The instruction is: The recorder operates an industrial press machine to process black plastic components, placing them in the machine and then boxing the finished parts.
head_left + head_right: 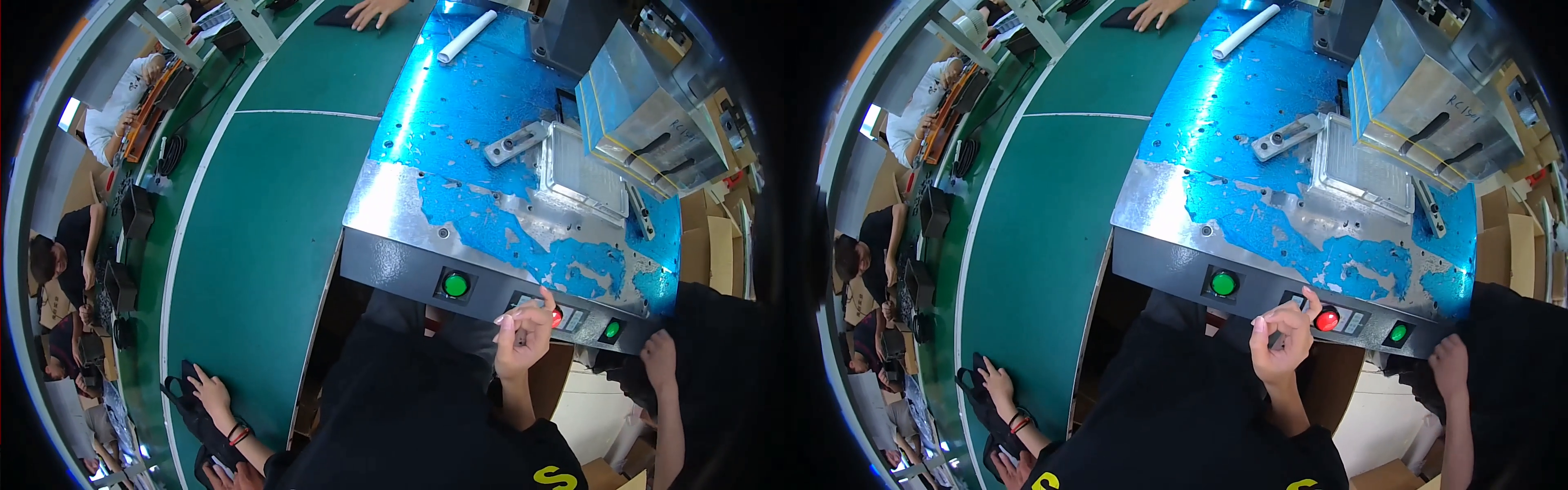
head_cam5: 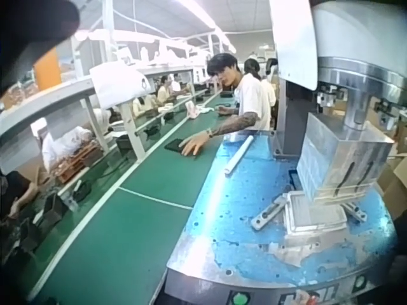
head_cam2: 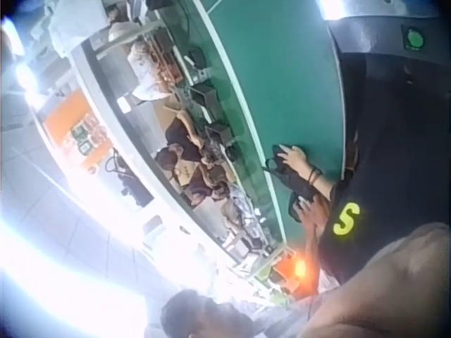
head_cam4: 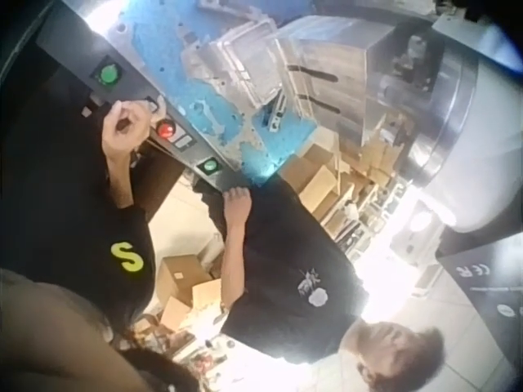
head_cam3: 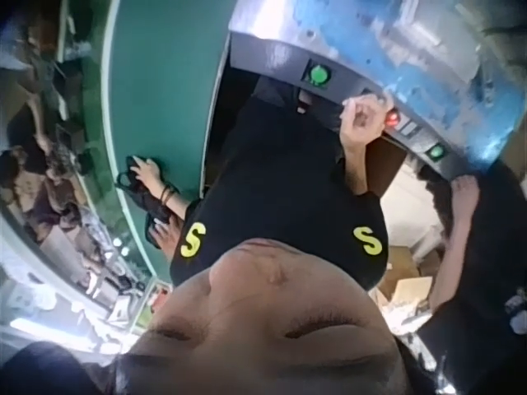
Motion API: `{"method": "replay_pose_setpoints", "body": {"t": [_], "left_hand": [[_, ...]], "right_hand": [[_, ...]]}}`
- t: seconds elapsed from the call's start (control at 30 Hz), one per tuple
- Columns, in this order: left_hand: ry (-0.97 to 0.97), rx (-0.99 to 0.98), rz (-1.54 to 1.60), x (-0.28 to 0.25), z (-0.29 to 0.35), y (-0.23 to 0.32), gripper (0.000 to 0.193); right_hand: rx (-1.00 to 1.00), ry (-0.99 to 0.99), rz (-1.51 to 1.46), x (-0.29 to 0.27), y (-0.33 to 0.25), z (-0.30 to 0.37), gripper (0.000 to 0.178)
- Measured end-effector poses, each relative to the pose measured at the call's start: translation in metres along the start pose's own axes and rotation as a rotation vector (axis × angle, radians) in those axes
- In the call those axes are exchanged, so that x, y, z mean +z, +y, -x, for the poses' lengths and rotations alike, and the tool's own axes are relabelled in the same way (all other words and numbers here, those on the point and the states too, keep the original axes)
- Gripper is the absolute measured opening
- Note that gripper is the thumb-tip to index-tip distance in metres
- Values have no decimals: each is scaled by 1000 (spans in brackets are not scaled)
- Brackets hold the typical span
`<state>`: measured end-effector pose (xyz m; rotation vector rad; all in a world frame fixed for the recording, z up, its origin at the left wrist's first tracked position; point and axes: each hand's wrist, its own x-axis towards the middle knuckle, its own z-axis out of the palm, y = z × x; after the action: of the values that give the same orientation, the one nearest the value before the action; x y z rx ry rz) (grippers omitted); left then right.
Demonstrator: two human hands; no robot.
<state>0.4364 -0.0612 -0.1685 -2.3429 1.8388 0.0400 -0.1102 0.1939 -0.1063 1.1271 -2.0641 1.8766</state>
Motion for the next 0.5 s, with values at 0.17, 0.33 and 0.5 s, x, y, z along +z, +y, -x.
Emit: {"method": "replay_pose_setpoints", "body": {"t": [0.17, 0.33, 0.5], "left_hand": [[93, 135, -76, -17, 14, 70, 60], [189, 709, 381, -61, 42, 211, 55], [105, 1174, 492, -99, 1, 352, 79]], "right_hand": [[2, -6, 6, -5, 0, -2, 20], [-17, -81, 92, -3, -7, -9, 14], [17, -52, 167, -10, -9, -12, 15]]}}
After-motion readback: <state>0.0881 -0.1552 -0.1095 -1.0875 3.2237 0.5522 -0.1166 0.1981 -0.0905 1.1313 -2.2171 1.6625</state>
